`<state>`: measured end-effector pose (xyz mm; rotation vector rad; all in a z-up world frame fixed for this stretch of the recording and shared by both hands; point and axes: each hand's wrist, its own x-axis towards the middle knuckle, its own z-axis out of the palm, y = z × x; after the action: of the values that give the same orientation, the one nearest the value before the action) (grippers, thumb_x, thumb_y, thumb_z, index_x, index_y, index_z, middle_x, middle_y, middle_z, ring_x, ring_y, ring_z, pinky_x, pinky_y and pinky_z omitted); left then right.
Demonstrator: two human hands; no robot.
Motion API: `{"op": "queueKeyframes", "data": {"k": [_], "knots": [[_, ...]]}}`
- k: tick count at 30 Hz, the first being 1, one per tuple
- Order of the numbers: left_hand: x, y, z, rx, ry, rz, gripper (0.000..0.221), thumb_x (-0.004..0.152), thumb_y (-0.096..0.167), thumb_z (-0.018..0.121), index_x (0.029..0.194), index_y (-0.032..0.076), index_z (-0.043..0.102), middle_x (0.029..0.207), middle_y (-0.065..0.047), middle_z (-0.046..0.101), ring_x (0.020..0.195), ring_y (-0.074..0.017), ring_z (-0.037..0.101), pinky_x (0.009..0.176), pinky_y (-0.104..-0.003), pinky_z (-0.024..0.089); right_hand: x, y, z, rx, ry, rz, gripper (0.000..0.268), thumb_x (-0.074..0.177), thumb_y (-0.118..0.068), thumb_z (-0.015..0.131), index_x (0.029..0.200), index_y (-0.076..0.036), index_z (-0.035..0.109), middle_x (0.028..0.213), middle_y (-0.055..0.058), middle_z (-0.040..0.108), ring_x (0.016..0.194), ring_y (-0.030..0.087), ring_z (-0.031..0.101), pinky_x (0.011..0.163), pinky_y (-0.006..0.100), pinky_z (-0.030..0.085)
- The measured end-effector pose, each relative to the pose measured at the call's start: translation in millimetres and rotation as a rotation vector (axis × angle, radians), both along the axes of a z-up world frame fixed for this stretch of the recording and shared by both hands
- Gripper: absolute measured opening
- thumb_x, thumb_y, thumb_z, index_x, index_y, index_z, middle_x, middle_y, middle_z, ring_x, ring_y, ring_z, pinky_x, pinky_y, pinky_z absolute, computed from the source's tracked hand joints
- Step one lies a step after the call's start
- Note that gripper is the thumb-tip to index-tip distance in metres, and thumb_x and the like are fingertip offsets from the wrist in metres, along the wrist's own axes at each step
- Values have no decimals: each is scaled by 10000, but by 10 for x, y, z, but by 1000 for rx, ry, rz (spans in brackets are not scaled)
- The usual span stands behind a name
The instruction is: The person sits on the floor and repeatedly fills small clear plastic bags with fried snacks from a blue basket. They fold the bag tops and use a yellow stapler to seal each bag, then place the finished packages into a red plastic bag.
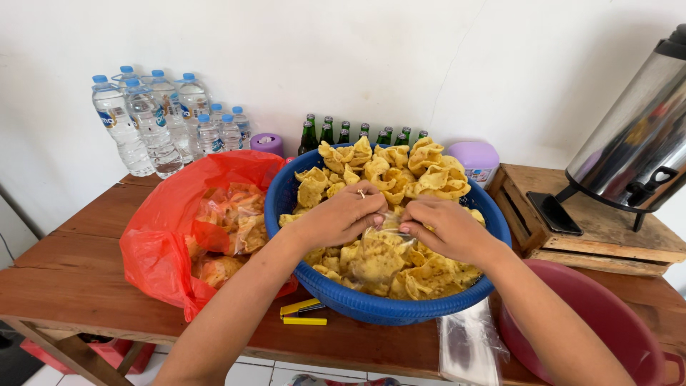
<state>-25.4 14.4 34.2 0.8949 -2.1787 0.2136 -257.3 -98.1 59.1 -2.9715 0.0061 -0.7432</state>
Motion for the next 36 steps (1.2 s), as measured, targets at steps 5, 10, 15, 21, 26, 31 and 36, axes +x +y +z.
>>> {"op": "queueKeyframes", "data": {"k": [5, 10, 15, 21, 26, 31, 36], "knots": [[0, 52, 180, -38, 5, 13, 115, 1010, 150, 617, 979, 59, 554, 918, -57, 648, 1008, -307, 596, 936, -438, 479, -53, 90, 249, -181, -86, 8, 309, 843, -369, 755, 769, -85, 656, 1134, 136, 577, 997, 342, 606, 792, 436, 492], [-52, 334, 476, -48, 42, 43, 112, 1016, 133, 621, 962, 67, 548, 923, -66, 606, 1012, -306, 568, 903, -431, 473, -214, 347, 576, 138, -29, 158, 275, 850, -260, 792, 772, -61, 618, 1165, 137, 567, 1045, 296, 584, 878, 428, 492], [-268, 722, 727, -64, 91, -31, 106, 1054, 129, 596, 1003, 59, 535, 958, -73, 577, 1008, -303, 539, 906, -416, 463, -376, 717, 745, 290, -133, 384, 289, 882, -182, 783, 780, -73, 537, 1124, 97, 632, 1038, 242, 630, 900, 376, 504], [-547, 1343, 802, -9, 137, -162, 118, 1087, 140, 577, 1010, 66, 527, 948, -35, 584, 975, -240, 544, 917, -379, 459, -625, 1220, 899, 319, 14, 392, 214, 882, -192, 797, 818, -50, 651, 840, 16, 642, 785, 165, 585, 740, 320, 457], [-784, 2044, 326, 105, 213, -381, 140, 1114, 160, 596, 1009, 86, 540, 921, -35, 585, 961, -225, 560, 948, -371, 459, -744, 1770, 531, 164, 60, 349, 226, 822, -206, 850, 749, -86, 673, 842, 88, 490, 786, 212, 491, 685, 334, 402], [-873, 2547, -436, 126, 191, -143, 140, 1002, 150, 694, 962, 67, 588, 878, -54, 557, 912, -267, 537, 855, -396, 472, -1010, 2138, -161, 340, 15, 285, 273, 846, -147, 797, 729, -71, 562, 1072, 130, 614, 837, 201, 595, 672, 308, 473], [-1081, 2720, -955, 79, 277, 48, 121, 892, 80, 768, 938, 86, 657, 859, -68, 625, 846, -277, 641, 729, -382, 503, -985, 2402, -858, 469, -75, 39, 204, 863, -116, 777, 789, -50, 598, 900, 76, 805, 801, 191, 786, 678, 323, 592]]}}
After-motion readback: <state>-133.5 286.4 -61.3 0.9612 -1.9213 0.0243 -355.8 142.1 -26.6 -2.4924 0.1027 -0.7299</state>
